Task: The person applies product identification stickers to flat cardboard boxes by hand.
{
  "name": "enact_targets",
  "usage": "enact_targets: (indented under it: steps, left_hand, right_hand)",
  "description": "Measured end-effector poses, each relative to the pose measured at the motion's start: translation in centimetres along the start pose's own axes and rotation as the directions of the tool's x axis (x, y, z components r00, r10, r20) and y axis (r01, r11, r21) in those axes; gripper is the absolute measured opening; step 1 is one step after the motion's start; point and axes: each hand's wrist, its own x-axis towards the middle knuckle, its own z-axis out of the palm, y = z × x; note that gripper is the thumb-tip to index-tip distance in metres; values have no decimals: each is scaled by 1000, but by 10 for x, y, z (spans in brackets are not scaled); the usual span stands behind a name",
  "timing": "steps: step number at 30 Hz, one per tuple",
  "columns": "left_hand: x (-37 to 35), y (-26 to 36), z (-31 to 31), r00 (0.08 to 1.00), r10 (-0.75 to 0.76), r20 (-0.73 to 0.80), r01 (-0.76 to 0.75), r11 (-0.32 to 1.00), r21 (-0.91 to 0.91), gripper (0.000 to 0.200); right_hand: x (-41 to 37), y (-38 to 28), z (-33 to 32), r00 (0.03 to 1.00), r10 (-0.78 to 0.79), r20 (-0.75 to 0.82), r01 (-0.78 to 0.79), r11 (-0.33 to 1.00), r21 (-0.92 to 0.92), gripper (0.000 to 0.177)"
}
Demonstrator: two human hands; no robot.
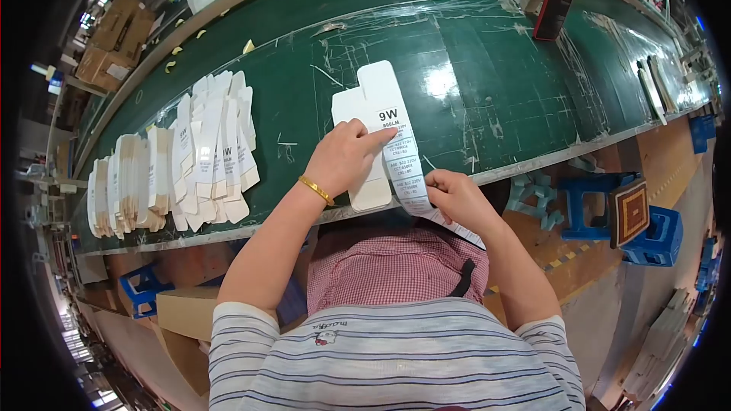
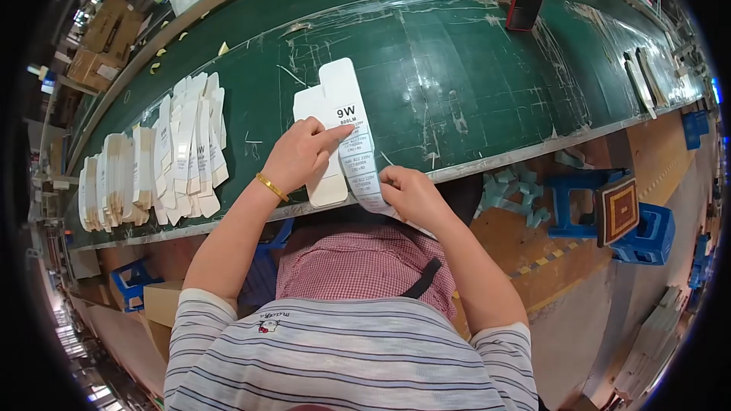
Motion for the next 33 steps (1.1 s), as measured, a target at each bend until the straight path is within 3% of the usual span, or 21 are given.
enact_targets:
  steps: [5,10,12,17,21,24,27,29,30,33]
  left_hand:
    - [-1,1,0,998,39,-48,-39,999,0,31]
    - [-14,0,1,964,193,-181,-181,980,80,15]
    - [-11,2,5,946,258,-197,-230,961,156,13]
    - [11,26,12,935,252,-248,-211,961,181,32]
    - [13,13,15,935,289,-205,-255,951,177,23]
    - [11,19,20,907,403,-118,-332,861,385,14]
    - [10,26,27,945,325,-44,-278,865,417,10]
    - [9,31,5,922,380,-73,-324,861,393,10]
    - [6,32,-11,948,310,-75,-257,882,395,10]
    - [-25,3,-82,851,478,-218,-369,839,400,16]
  right_hand:
    - [-37,53,-9,991,-110,82,115,992,-58,14]
    - [-70,94,-7,999,44,8,-44,988,148,14]
    - [-74,94,-2,999,43,-16,-40,985,166,14]
    - [-75,85,9,998,-8,-65,14,996,91,16]
    - [-75,67,16,995,-72,-71,76,995,60,14]
    - [-73,69,27,996,-38,-84,42,998,52,12]
    - [-69,70,34,994,-54,-99,60,996,59,12]
    - [-66,74,36,991,-72,-111,79,995,57,12]
    - [-67,75,37,990,-75,-121,82,995,53,11]
    - [-67,74,37,983,-85,-162,92,995,37,11]
